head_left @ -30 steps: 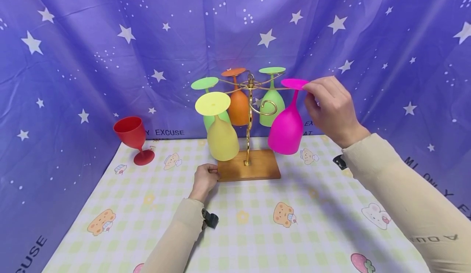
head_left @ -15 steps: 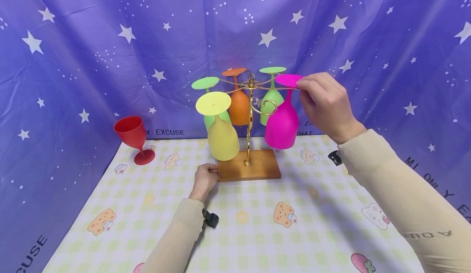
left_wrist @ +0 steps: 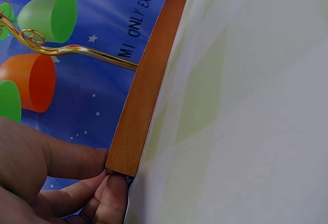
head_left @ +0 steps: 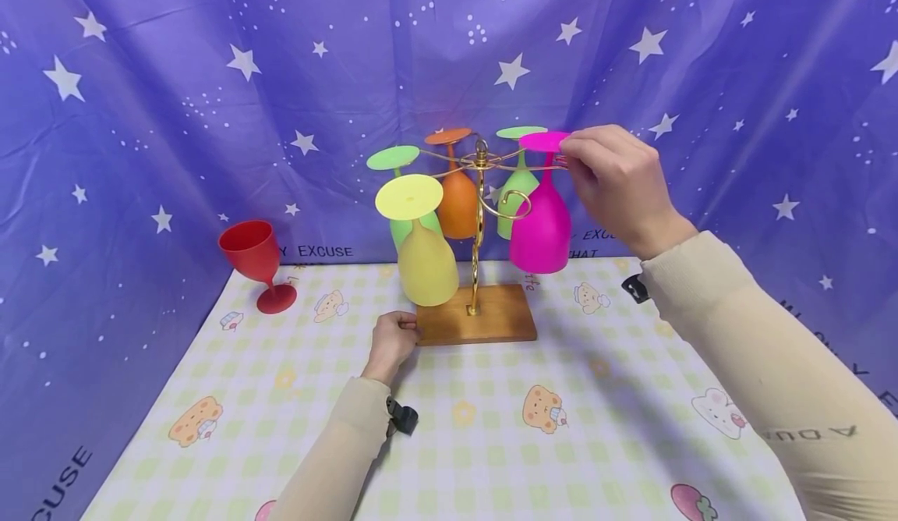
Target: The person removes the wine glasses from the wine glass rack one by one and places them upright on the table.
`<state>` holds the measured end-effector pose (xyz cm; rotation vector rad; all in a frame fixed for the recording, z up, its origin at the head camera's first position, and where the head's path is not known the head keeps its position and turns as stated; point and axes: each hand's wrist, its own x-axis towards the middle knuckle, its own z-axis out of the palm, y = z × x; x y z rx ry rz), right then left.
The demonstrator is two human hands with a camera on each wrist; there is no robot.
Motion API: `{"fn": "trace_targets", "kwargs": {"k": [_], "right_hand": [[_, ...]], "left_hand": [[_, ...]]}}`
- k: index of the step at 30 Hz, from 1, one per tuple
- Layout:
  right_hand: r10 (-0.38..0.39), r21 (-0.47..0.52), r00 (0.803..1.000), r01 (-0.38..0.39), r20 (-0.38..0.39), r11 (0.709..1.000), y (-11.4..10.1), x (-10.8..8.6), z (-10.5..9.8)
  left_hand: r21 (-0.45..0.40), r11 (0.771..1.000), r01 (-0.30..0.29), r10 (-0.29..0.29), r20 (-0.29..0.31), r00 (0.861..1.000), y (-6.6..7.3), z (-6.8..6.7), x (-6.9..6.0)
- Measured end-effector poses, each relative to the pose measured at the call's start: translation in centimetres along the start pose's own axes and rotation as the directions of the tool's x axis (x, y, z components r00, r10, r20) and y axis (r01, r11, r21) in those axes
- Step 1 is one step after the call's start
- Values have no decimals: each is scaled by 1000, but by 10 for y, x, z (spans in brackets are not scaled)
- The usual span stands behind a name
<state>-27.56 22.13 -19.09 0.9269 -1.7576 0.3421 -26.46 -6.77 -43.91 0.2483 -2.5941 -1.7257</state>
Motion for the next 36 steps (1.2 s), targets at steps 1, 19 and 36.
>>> {"fn": "trace_targets", "kwargs": {"k": [1,19,36], "right_hand": [[13,2,1000,-13,-1,1000,1,1,0],[109,-38,991,-106,74,994,7,15,3],[193,-155,980,-182,58,971,18,10,-4]], "left_hand": [[0,1000,-1,1,0,1000,0,0,0],[-6,1000,3,-2,6,1000,2,-3,-2],[10,1000,-4,4,-2,1000,0,0,1]]}}
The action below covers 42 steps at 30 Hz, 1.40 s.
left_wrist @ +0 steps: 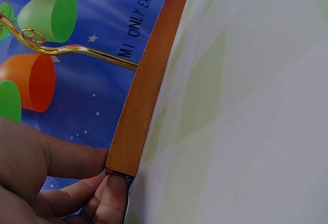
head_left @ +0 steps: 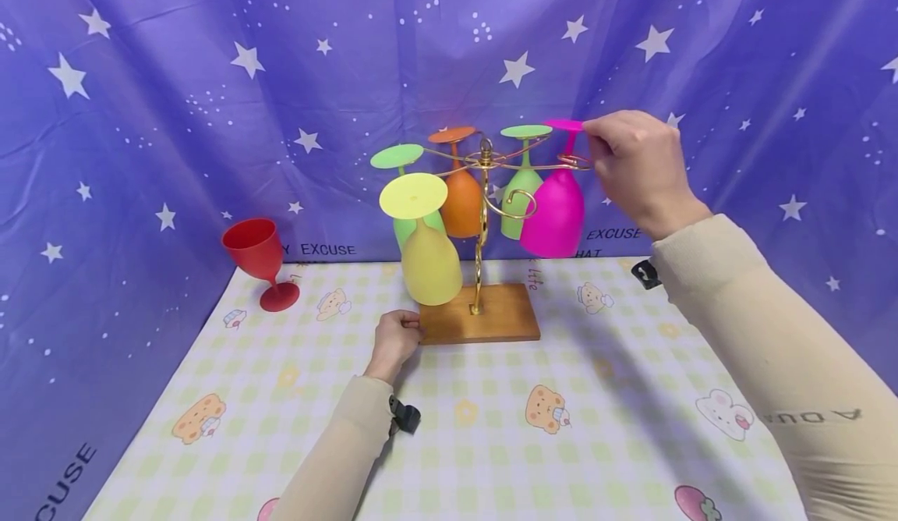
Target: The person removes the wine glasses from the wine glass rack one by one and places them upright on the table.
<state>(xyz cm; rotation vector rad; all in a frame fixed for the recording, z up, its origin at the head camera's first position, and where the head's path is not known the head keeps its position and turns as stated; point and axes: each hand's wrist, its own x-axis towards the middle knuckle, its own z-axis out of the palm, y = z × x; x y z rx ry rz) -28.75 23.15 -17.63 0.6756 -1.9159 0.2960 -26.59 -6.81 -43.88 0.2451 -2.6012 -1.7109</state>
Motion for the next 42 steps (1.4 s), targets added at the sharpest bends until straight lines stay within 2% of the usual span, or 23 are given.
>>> {"fn": "trace_targets", "kwargs": {"k": [7,13,16,20,24,37,42], "right_hand": [[24,-14,1000,-24,-19,1000,10,-10,-2],[92,7,994,-91,-58,996,17,-20,-4],[110,9,993,-109,-52,994,17,-24,-9],[106,-4,994,-106,-33,994,17,-29,-18],[121,-1,992,-121,-48,993,15,-33,-24],[145,24,988,-144,-53,989,5,-58,-28],[154,30,985,-152,-78,988,3,-67,-29]], "left_hand": [[10,1000,0,0,-12,1000,-1,1,0],[7,1000,-1,1,-11,1000,-1,1,-1],[5,1000,1,-1,-10,1000,0,1,-1],[3,1000,5,-5,-8,1000,1,0,-2],[5,1000,4,-4,-7,1000,1,1,-1],[-1,1000,2,-2,-10,1000,-1,0,0],[13,1000,-1,1,-9,1000,-1,1,0]]}}
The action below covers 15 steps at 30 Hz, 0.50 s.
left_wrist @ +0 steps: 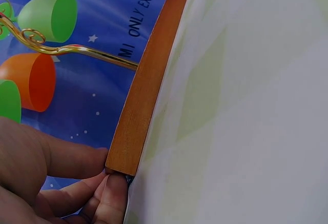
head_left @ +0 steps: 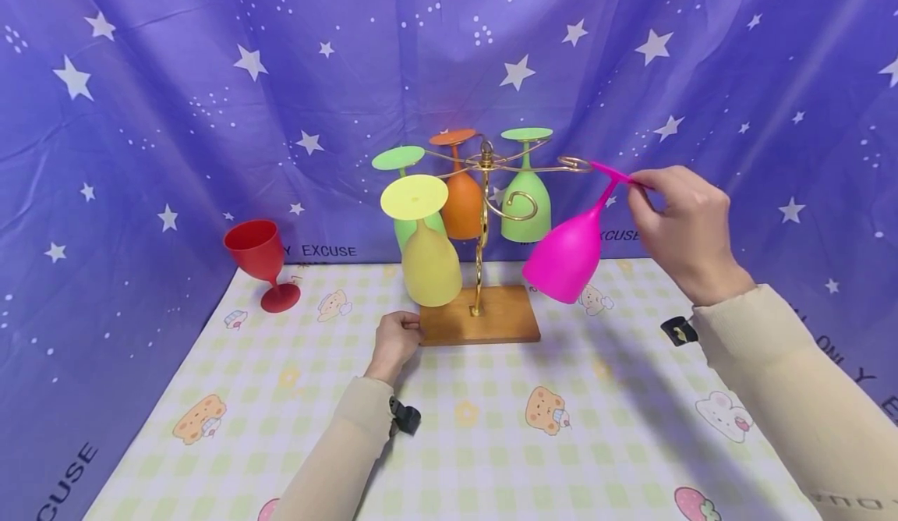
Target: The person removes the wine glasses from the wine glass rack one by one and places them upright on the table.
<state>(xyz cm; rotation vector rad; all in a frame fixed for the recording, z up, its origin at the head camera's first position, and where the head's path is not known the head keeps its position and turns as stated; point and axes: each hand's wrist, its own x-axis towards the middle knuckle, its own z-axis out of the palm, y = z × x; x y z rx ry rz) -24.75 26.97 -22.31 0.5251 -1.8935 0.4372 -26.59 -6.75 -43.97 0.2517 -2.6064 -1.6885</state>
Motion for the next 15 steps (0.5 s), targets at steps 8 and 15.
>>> {"fn": "trace_targets", "kwargs": {"k": [8,15], "right_hand": [[43,18,998,-42,-37,999,2,-10,-5],[82,44,996,-81,-33,996,1,-23,-4]], "left_hand": [[-7,1000,2,-2,6,1000,-1,1,1],[-13,1000,3,-3,3,1000,-1,0,0]]}}
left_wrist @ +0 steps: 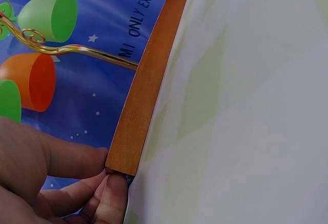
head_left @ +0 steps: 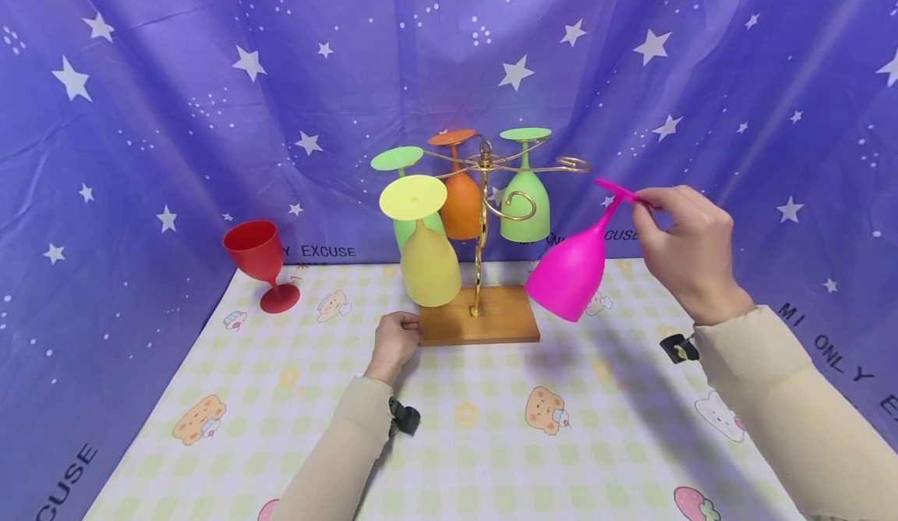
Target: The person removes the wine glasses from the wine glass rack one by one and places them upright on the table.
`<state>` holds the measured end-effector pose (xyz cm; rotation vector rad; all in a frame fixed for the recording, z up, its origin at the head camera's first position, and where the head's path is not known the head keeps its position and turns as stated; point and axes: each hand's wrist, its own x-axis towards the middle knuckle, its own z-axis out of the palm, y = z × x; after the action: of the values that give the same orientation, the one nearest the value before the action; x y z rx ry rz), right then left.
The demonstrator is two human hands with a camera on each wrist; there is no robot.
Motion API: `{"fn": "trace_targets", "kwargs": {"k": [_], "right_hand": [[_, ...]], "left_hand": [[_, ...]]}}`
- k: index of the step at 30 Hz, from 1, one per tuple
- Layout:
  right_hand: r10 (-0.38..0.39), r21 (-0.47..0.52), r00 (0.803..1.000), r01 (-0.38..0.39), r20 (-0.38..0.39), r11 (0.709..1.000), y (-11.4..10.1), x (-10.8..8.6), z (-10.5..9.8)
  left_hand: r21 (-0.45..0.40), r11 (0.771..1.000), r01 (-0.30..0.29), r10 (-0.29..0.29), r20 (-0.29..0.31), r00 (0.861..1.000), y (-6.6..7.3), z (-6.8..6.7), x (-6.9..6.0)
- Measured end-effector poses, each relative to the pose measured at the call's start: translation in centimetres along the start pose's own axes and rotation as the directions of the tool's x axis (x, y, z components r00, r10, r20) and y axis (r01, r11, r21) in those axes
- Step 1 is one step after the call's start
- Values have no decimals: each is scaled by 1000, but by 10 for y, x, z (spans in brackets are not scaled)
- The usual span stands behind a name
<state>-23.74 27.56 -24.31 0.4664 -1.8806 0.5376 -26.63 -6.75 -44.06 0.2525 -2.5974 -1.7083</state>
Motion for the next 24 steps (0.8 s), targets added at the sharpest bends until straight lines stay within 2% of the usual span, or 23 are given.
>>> {"fn": "trace_targets", "kwargs": {"k": [13,24], "right_hand": [[29,53,1000,-29,-5,998,0,-26,14],[89,101,996,-89,1,991,0,-54,29]], "left_hand": [[6,1000,4,-4,-1,1000,2,-1,-2],[-2,1000,0,0,16,1000,4,-2,-3]]}}
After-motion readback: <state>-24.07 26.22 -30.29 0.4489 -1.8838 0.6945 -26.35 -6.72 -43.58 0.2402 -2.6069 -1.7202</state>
